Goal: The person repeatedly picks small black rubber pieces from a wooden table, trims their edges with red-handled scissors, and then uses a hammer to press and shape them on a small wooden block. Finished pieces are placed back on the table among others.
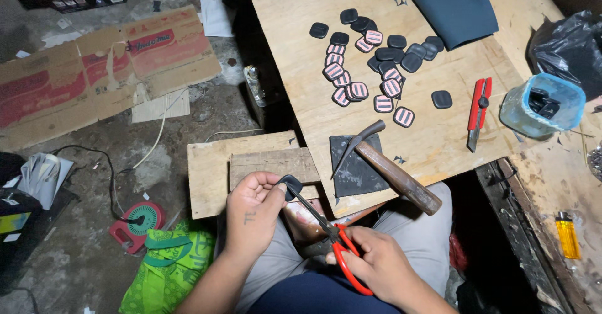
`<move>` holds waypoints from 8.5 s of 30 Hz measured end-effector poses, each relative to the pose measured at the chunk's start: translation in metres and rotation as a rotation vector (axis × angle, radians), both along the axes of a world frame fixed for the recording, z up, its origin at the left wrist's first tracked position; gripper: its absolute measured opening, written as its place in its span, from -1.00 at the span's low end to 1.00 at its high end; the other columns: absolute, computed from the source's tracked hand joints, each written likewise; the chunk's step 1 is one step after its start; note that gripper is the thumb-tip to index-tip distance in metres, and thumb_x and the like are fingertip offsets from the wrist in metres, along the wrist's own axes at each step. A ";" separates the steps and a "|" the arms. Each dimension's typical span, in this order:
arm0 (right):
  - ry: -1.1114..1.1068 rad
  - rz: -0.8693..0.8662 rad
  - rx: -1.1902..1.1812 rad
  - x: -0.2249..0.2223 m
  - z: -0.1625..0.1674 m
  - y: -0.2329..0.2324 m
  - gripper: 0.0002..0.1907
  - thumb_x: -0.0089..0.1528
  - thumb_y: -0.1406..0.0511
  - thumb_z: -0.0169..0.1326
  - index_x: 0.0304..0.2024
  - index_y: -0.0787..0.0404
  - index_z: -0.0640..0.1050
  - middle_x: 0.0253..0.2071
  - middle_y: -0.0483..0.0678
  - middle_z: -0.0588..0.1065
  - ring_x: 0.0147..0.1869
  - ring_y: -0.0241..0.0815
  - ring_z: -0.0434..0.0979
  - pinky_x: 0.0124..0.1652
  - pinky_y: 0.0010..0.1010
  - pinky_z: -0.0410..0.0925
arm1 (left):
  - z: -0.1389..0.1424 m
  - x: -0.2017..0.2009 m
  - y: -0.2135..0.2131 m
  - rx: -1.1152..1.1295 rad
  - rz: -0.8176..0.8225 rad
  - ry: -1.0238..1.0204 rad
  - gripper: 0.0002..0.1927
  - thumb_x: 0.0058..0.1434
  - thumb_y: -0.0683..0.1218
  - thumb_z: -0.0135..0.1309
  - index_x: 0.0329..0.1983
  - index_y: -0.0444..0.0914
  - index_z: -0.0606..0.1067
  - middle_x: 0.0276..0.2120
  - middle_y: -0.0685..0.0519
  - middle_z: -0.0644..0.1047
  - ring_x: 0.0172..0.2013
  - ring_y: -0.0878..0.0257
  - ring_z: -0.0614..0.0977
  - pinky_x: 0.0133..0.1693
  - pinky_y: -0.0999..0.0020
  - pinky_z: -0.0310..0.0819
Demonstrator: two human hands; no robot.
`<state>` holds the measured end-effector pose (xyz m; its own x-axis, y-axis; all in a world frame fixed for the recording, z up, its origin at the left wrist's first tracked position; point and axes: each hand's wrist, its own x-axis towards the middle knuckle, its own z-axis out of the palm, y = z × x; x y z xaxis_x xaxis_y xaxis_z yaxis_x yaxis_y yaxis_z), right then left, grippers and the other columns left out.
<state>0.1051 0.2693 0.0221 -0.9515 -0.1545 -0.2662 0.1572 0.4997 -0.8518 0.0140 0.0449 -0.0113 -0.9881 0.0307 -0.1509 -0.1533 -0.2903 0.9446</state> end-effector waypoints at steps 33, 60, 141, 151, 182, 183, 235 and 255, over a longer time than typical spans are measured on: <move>-0.374 0.114 -0.718 0.004 -0.039 0.018 -0.40 0.29 -0.07 0.03 0.04 0.32 0.54 -0.41 -0.12 0.41 -0.38 -0.31 0.41 -0.34 -0.50 0.32 | 0.011 -0.003 -0.001 0.268 -0.017 -0.204 -0.87 0.27 -0.24 0.07 -0.13 -0.36 0.50 -0.37 0.06 0.56 -0.36 0.37 0.50 -0.27 0.48 0.36; -0.445 -0.036 -0.656 0.005 -0.062 0.009 -0.61 0.30 0.11 0.10 -0.13 0.34 0.58 -0.54 -0.15 0.42 -0.60 -0.37 0.35 -0.53 -0.55 0.23 | -0.007 -0.002 -0.001 0.029 0.015 -0.078 -0.87 0.26 -0.28 0.10 -0.13 -0.39 0.48 -0.35 0.00 0.59 -0.37 0.36 0.60 -0.27 0.48 0.50; -0.301 -0.014 -0.371 0.004 -0.056 0.006 -0.75 0.21 0.24 0.21 -0.16 0.27 0.55 -0.30 -0.23 0.48 -0.21 -0.44 0.39 -0.18 -0.56 0.35 | 0.005 -0.007 0.000 -0.025 0.003 0.007 -0.78 0.28 -0.34 0.03 0.00 -0.46 0.47 -0.28 0.01 0.61 -0.29 0.42 0.60 -0.23 0.57 0.46; -0.057 -0.017 -0.024 -0.003 -0.022 -0.003 -0.67 0.09 0.18 0.33 -0.26 0.26 0.56 -0.43 -0.07 0.53 -0.32 -0.26 0.49 -0.26 -0.42 0.41 | 0.000 -0.004 0.006 -0.103 -0.017 0.033 -0.80 0.26 -0.35 0.04 -0.05 -0.46 0.51 -0.33 0.01 0.62 -0.39 0.44 0.58 -0.32 0.60 0.44; -0.080 -0.058 0.013 -0.007 -0.023 0.001 -0.67 0.06 0.14 0.36 -0.36 0.27 0.62 -0.52 0.00 0.57 -0.43 -0.19 0.55 -0.37 -0.38 0.41 | -0.009 -0.008 0.005 -0.092 -0.001 0.008 -0.84 0.27 -0.34 0.07 -0.09 -0.46 0.50 -0.34 0.00 0.61 -0.37 0.42 0.58 -0.28 0.56 0.45; -0.080 -0.051 0.035 -0.008 -0.022 0.001 -0.67 0.06 0.14 0.36 -0.36 0.27 0.62 -0.52 0.01 0.57 -0.44 -0.15 0.56 -0.37 -0.35 0.41 | -0.010 -0.007 0.005 -0.113 -0.001 0.016 -0.84 0.27 -0.34 0.07 -0.09 -0.46 0.51 -0.34 0.01 0.61 -0.36 0.42 0.57 -0.28 0.57 0.45; 0.392 -0.494 0.785 -0.103 0.002 0.138 -0.53 0.18 0.13 0.29 0.00 0.32 0.59 -0.09 0.25 0.56 0.00 0.25 0.55 -0.04 -0.02 0.39 | 0.026 0.006 0.001 0.062 -0.100 -0.254 -0.72 0.25 -0.24 0.01 0.03 -0.37 0.44 -0.23 0.02 0.57 -0.30 0.29 0.64 -0.29 0.38 0.58; 0.546 -0.297 0.410 -0.048 0.027 0.059 -0.56 0.09 0.16 0.27 -0.17 0.34 0.49 -0.26 0.11 0.44 -0.21 0.11 0.48 -0.27 -0.15 0.35 | 0.033 0.014 0.006 -0.026 -0.068 -0.166 -0.88 0.26 -0.23 0.03 -0.15 -0.34 0.47 -0.39 0.02 0.59 -0.39 0.32 0.62 -0.32 0.46 0.51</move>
